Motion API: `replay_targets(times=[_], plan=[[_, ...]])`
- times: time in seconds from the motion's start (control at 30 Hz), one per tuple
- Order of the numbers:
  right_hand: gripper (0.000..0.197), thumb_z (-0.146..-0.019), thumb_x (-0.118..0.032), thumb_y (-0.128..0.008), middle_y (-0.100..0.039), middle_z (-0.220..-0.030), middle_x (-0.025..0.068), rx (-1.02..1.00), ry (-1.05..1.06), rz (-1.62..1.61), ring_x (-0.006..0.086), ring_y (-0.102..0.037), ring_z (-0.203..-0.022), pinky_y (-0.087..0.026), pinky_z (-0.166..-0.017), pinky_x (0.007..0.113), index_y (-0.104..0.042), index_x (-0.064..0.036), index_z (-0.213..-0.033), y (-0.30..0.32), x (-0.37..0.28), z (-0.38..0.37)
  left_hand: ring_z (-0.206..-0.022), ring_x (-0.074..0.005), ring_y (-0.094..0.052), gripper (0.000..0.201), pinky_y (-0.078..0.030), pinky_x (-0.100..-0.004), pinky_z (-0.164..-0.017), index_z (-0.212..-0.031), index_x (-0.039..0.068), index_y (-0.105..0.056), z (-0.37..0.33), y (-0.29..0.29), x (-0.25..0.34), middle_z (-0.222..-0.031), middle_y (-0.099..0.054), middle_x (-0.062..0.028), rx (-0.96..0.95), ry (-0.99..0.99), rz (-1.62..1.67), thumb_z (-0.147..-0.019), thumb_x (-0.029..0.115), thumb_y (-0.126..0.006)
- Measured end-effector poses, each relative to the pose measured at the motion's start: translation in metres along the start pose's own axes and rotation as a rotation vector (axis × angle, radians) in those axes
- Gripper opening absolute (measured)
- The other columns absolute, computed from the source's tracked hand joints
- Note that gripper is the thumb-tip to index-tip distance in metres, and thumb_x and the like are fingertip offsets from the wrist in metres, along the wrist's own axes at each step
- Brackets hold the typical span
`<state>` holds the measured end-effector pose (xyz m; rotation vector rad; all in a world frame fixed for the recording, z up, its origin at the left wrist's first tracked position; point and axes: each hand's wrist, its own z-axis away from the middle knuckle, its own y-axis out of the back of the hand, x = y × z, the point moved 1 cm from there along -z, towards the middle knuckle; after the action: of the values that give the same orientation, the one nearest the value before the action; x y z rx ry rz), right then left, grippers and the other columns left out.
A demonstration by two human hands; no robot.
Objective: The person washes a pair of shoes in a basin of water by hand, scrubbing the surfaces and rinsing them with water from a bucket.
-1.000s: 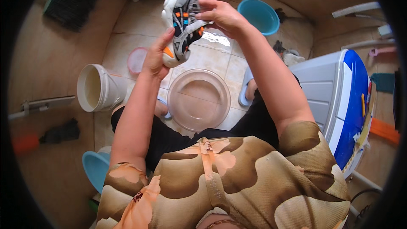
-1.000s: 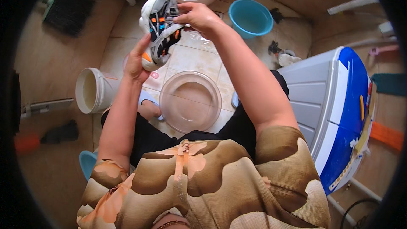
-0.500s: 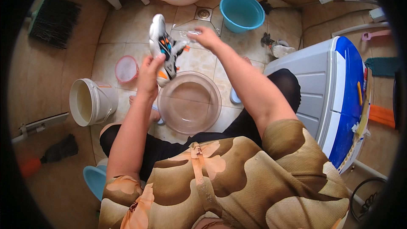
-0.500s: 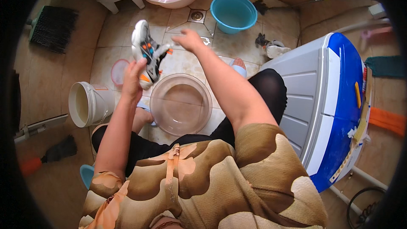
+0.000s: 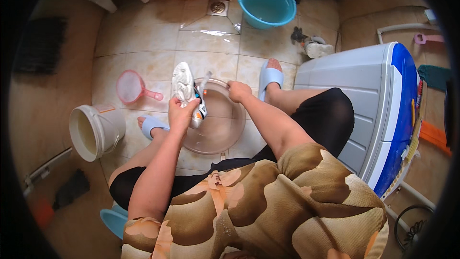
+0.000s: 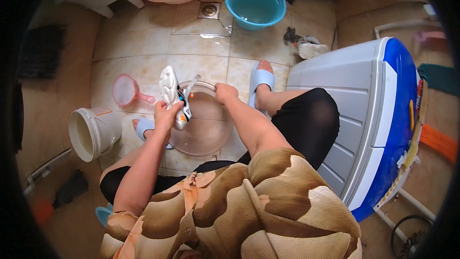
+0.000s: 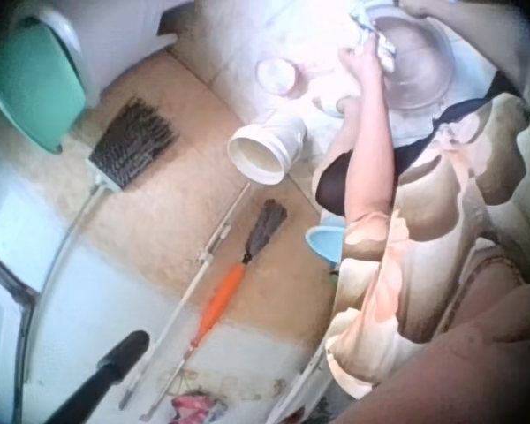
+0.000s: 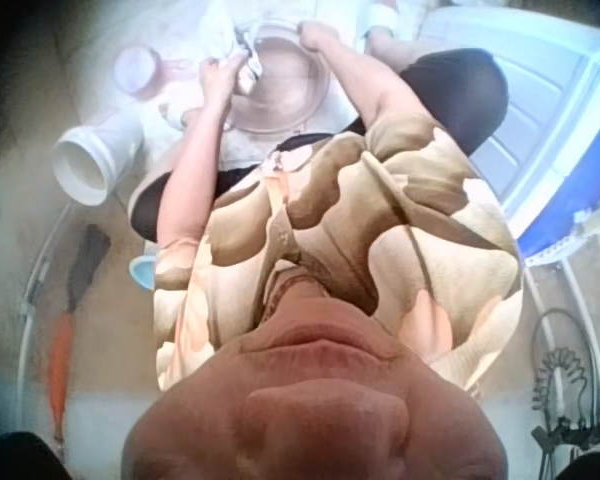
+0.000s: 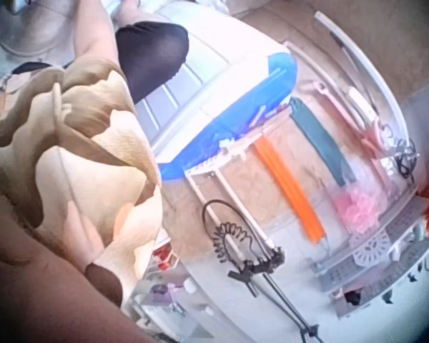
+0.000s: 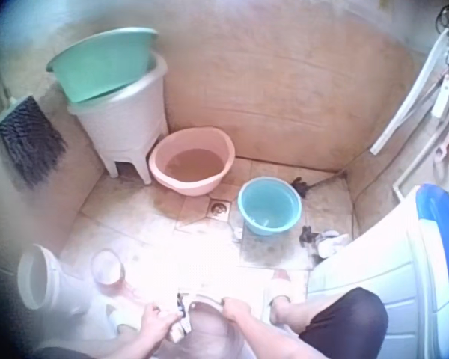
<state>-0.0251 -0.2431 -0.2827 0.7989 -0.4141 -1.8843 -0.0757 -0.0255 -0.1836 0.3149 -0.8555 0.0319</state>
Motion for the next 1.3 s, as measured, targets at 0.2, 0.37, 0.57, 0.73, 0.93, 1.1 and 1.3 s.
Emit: replay_targets(times=[0.2,0.37,0.57,0.73,0.93,1.1,1.3], plan=[[0.032,-0.081,-0.009,-0.054,-0.067,-0.101,0.0136,0.042,-0.059,-0.203,0.0275,-0.066,-0.093,-0.054,-0.071,0.039,-0.060,-0.0156,-0.111,0.034,-0.007,-0.038,-0.087,-0.0187,-0.064,0.052,-0.051,-0.0292,-0.074,-0.105,-0.007,-0.048,-0.059,-0.021,-0.012,-0.100,-0.063,-0.0164,0.000,0.064,0.073,-0.073,0.019,-0.080],[0.038,-0.080,-0.017,-0.062,-0.066,-0.098,0.0139,0.056,-0.117,-0.659,0.0262,-0.066,-0.084,-0.055,-0.057,0.041,-0.056,-0.0125,-0.118,0.050,-0.002,-0.090,-0.087,-0.0210,-0.064,0.055,-0.050,-0.0312,-0.076,-0.103,-0.007,-0.052,-0.090,-0.042,-0.007,-0.098,-0.064,-0.0178,0.119,-0.098,-0.082,-0.070,0.025,-0.082],[0.040,-0.086,-0.038,-0.061,-0.065,-0.088,0.0117,0.154,-0.266,-1.014,0.0231,-0.062,-0.071,-0.052,-0.052,0.039,-0.062,-0.0056,-0.110,0.074,0.025,-0.087,-0.089,-0.0250,-0.064,0.064,-0.049,-0.0352,-0.081,-0.106,-0.007,-0.052,-0.136,-0.058,-0.018,-0.100,-0.065,-0.0185,0.114,-0.121,-0.111,-0.066,0.032,-0.083],[0.056,-0.089,-0.052,-0.050,-0.065,-0.086,0.0165,0.854,-0.742,-1.281,0.0284,-0.062,-0.073,-0.050,-0.076,0.040,-0.064,0.0027,-0.091,0.112,0.161,-0.112,-0.096,-0.0296,-0.063,0.074,-0.047,-0.0370,-0.086,-0.108,-0.007,-0.052,-0.155,-0.060,0.000,-0.104,-0.064,-0.0215,0.271,-0.119,-0.353,-0.063,0.043,-0.082],[0.074,-0.085,-0.059,-0.054,-0.055,-0.119,0.0153,0.856,-0.787,-1.645,0.0274,-0.054,-0.104,-0.044,-0.088,0.042,-0.043,-0.0014,-0.129,0.178,0.179,-0.087,-0.101,-0.0318,-0.061,0.073,-0.045,-0.0389,-0.089,-0.110,-0.004,-0.051,-0.159,-0.045,0.020,-0.107,-0.062,-0.0203,0.453,-0.029,-0.371,-0.063,0.045,-0.080],[0.081,-0.081,-0.066,-0.056,-0.058,-0.118,0.0108,0.639,-0.526,-1.641,0.0230,-0.057,-0.101,-0.047,-0.081,0.039,-0.042,-0.0035,-0.131,0.126,0.149,-0.098,-0.096,-0.0315,-0.061,0.069,-0.046,-0.0382,-0.087,-0.106,-0.005,-0.052,-0.169,-0.032,0.013,-0.103,-0.062,-0.0188,0.553,-0.279,-0.174,-0.064,0.040,-0.082],[0.072,-0.079,-0.056,-0.064,-0.062,-0.098,0.0112,-0.282,-0.235,-1.115,0.0190,-0.064,-0.068,-0.053,-0.052,0.031,-0.043,-0.0110,-0.131,0.040,0.011,-0.082,-0.097,-0.0197,-0.060,0.063,-0.046,-0.0294,-0.087,-0.113,-0.010,-0.047,-0.140,-0.023,0.084,-0.110,-0.060,-0.0176,0.417,-0.430,0.128,-0.072,0.022,-0.082]])
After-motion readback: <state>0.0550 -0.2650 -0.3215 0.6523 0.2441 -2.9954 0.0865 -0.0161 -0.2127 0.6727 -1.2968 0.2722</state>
